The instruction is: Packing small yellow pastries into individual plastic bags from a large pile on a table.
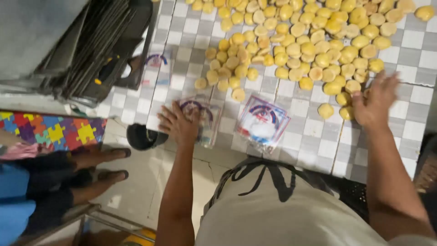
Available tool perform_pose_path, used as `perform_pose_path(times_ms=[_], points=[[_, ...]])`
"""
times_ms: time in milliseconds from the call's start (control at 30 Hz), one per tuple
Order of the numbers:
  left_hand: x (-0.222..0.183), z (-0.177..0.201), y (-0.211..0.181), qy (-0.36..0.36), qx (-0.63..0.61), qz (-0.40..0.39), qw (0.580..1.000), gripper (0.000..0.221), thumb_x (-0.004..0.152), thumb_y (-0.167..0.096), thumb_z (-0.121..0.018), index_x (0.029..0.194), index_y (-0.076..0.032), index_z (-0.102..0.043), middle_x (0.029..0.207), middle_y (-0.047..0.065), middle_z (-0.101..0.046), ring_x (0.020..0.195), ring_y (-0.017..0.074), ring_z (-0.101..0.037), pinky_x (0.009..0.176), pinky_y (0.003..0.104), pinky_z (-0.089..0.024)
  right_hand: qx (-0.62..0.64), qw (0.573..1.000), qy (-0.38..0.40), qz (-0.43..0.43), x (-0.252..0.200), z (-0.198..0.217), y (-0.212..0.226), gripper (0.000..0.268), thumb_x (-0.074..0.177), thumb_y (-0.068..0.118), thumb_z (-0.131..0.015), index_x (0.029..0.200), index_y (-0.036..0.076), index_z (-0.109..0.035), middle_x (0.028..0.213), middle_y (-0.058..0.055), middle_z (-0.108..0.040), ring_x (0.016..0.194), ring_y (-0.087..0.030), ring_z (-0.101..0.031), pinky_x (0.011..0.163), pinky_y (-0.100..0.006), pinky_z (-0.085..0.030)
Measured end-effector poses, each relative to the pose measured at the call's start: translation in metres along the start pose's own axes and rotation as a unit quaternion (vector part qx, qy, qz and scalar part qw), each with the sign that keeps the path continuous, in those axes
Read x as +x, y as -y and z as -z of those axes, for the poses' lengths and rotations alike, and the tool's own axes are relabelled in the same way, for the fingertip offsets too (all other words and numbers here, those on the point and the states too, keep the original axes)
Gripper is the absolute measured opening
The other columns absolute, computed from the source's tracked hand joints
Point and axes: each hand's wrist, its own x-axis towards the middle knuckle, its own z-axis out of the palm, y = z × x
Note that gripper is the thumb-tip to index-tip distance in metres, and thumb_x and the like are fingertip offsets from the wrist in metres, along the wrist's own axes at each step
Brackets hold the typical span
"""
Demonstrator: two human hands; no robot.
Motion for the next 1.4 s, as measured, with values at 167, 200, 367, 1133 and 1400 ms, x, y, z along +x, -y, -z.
perform_pose_path(times_ms=[167, 200, 367, 1133, 1400], points=[[0.006, 0.012, -0.009, 0.015, 0.000, -0.002, 1.000, 0.084, 0.082, -0.069, -0.032, 0.146, -0.017, -0.020, 0.151, 0.020, -0.004, 0.135, 0.0490, 0.001, 0.101, 0.067, -0.004, -0.133, 0.974, -0.059, 0.175, 0.022, -0.024, 0.075, 0.068, 0.098, 0.057, -0.018, 0.151, 0.021, 0.005, 0.155, -0.001, 0.011, 0.141, -0.027, -0.001, 0.107, -0.054, -0.024], [0.006, 0.022, -0.013, 0.045, -0.020, 0.005, 0.999, 0.085, 0.081, -0.071, -0.029, 0.146, -0.017, -0.017, 0.151, 0.020, 0.000, 0.135, 0.0484, 0.005, 0.103, 0.067, -0.001, -0.125, 0.981, 0.004, 0.148, 0.018, -0.029, 0.084, 0.076, 0.093, 0.065, -0.019, 0.149, 0.021, 0.008, 0.153, 0.002, 0.021, 0.141, -0.026, 0.015, 0.114, -0.062, -0.011], [0.017, 0.000, -0.002, 0.023, -0.064, -0.031, 0.997, 0.085, 0.081, -0.068, -0.029, 0.146, -0.016, -0.017, 0.151, 0.019, -0.007, 0.137, 0.0457, 0.001, 0.103, 0.065, -0.001, -0.067, 0.993, 0.002, 0.096, 0.089, -0.010, 0.125, 0.065, 0.097, 0.043, -0.039, 0.150, 0.015, -0.015, 0.150, -0.018, -0.003, 0.136, -0.042, -0.001, 0.105, -0.067, -0.005], [0.071, 0.022, -0.029, 0.092, -0.198, -0.191, 0.957, 0.067, 0.086, -0.044, -0.049, 0.143, -0.014, -0.027, 0.153, 0.014, -0.007, 0.140, 0.0405, 0.007, 0.103, 0.064, 0.003, -0.175, 0.966, 0.189, -0.032, 0.325, -0.004, 0.052, 0.068, 0.086, 0.054, -0.059, 0.125, -0.002, -0.060, 0.118, -0.026, -0.060, 0.104, -0.043, -0.055, 0.085, -0.051, -0.043], [0.119, 0.032, -0.139, 0.090, -0.112, -0.383, 0.913, 0.077, 0.078, -0.028, -0.069, 0.139, -0.010, -0.026, 0.153, 0.009, -0.002, 0.139, 0.0285, -0.004, 0.113, 0.050, -0.011, 0.052, 0.998, 0.021, -0.028, 0.337, 0.001, 0.082, 0.039, 0.080, -0.013, -0.062, 0.116, 0.003, -0.068, 0.108, -0.018, -0.065, 0.093, -0.035, -0.058, 0.064, -0.048, -0.048]])
